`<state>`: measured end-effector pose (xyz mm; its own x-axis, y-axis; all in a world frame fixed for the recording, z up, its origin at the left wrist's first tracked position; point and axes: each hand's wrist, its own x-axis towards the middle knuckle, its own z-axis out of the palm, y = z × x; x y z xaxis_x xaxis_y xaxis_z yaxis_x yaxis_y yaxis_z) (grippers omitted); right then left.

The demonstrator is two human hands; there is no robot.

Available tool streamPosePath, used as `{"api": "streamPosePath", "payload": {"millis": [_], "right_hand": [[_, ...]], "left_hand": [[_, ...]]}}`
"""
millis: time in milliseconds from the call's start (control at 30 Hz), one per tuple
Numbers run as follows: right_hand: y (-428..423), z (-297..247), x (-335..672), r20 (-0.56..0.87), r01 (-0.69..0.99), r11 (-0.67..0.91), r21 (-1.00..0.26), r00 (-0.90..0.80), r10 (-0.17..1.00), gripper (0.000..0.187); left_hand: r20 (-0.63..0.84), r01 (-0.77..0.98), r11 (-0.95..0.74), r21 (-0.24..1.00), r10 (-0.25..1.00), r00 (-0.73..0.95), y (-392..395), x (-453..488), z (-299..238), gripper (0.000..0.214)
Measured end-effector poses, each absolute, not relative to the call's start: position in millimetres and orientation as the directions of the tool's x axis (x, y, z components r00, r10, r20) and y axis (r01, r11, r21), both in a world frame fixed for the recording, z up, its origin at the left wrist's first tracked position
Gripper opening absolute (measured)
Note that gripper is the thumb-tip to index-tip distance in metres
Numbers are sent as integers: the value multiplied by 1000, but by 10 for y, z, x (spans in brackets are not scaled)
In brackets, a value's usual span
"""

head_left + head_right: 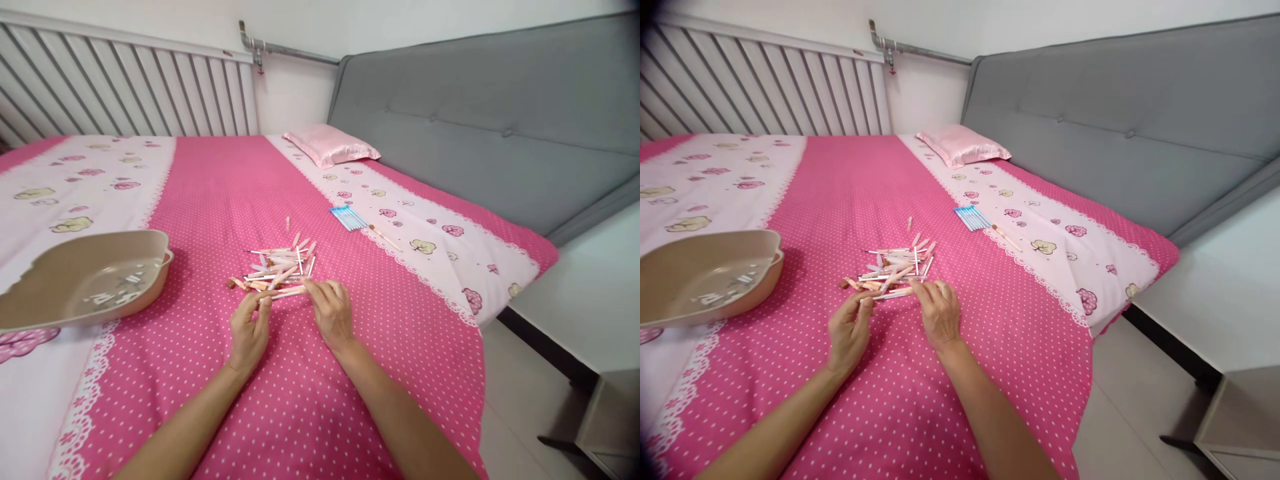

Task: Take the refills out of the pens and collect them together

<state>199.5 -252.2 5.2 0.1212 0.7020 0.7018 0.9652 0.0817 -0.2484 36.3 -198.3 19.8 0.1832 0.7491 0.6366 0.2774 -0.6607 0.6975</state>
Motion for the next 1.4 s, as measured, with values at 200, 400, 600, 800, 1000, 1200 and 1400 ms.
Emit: {"api": "streamPosePath", "payload": {"millis": [200,400,600,800,1000,1200,1400], "right_hand": [[-2699,244,2050,674,954,193,-231,14,738,12],[-2783,142,2035,593,936,203,-287,7,805,8],[-2789,58,2066,551,909,166,-383,80,831,9],[-2829,116,2070,585,912,177,-369,81,807,13],[-2866,145,2052,601,906,188,-379,87,794,15],[-2859,145,2051,574,889,156,-431,137,807,18],[-2850,155,2030,554,873,139,-467,166,816,20]], "left_hand": [[506,234,-628,742,754,418,-1993,431,169,31],[302,336,-531,778,785,541,-2019,487,97,40],[193,332,-494,803,743,641,-2023,481,119,42],[214,323,-504,801,744,633,-2013,497,118,36],[227,342,-532,775,739,635,-2019,492,121,37],[232,331,-535,777,733,640,-2025,489,95,39],[330,386,-548,742,801,500,-1935,445,119,34]]}}
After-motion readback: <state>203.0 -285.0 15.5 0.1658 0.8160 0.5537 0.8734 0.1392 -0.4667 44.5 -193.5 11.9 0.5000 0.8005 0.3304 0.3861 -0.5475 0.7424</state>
